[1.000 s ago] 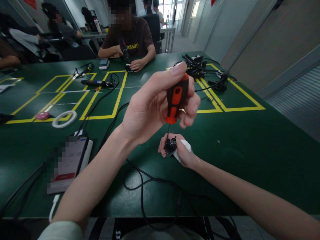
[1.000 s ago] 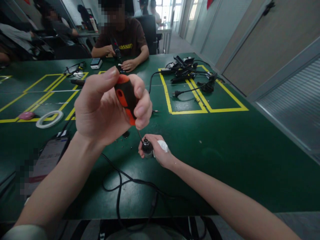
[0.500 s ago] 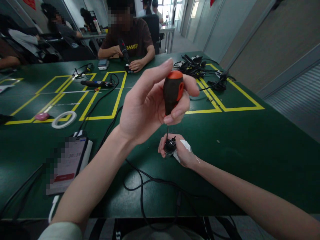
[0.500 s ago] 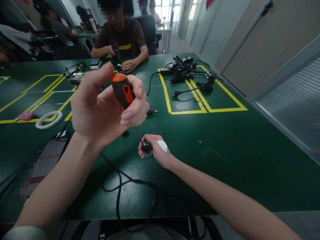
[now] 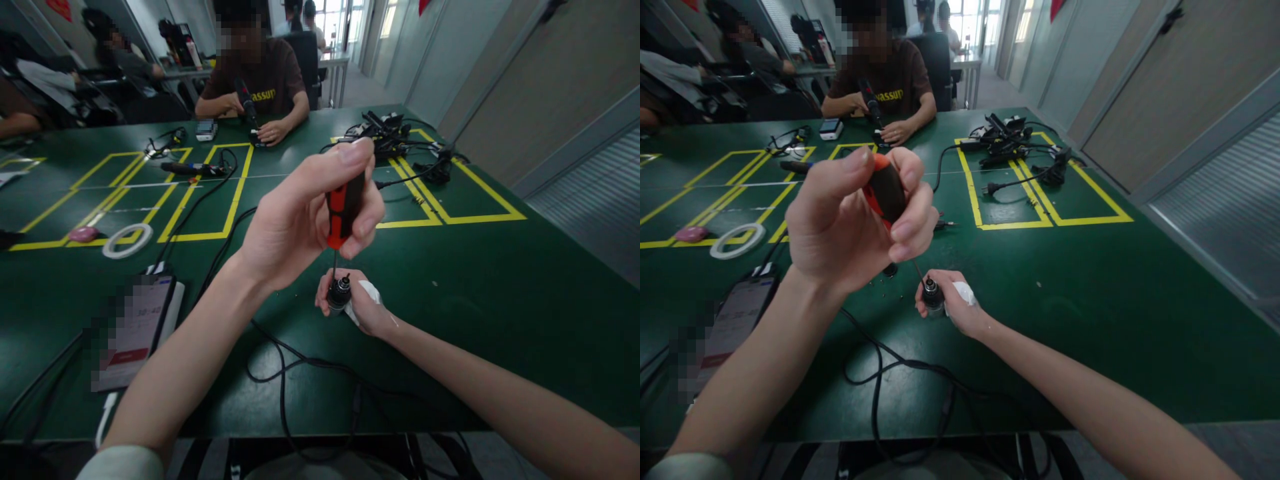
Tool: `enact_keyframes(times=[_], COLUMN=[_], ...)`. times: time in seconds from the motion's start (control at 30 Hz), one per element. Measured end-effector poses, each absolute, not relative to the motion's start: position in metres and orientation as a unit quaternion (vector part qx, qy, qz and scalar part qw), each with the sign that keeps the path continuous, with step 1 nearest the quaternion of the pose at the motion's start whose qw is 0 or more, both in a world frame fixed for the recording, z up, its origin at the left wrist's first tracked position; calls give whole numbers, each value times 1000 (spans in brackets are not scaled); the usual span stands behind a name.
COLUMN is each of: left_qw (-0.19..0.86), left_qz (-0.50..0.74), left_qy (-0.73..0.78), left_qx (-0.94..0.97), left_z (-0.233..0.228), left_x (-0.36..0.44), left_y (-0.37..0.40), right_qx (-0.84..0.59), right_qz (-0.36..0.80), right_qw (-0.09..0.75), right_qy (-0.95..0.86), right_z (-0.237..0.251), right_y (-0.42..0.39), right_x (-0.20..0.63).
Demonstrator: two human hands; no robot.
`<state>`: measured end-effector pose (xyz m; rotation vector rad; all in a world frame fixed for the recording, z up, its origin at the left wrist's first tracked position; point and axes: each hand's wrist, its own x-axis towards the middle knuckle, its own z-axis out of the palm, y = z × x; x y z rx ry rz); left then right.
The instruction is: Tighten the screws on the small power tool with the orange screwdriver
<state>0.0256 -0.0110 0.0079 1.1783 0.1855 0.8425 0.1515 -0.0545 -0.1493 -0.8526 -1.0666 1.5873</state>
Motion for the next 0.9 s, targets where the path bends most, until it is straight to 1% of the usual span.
enact_keyframes(times=[0.53, 0.9], left_qw=[748, 744], left_qz=[370, 377], left_qy=[137, 120], left_qx=[534, 539], left_z=[10, 7], left_x=[26, 26], left_y=[-11, -11], right_qx=[-351, -343], right_qz=[654, 657], right_qw=[502, 501], right_qy=[-444, -446], right_z=[-149, -150], right_y=[-54, -55], right_x=[151, 151])
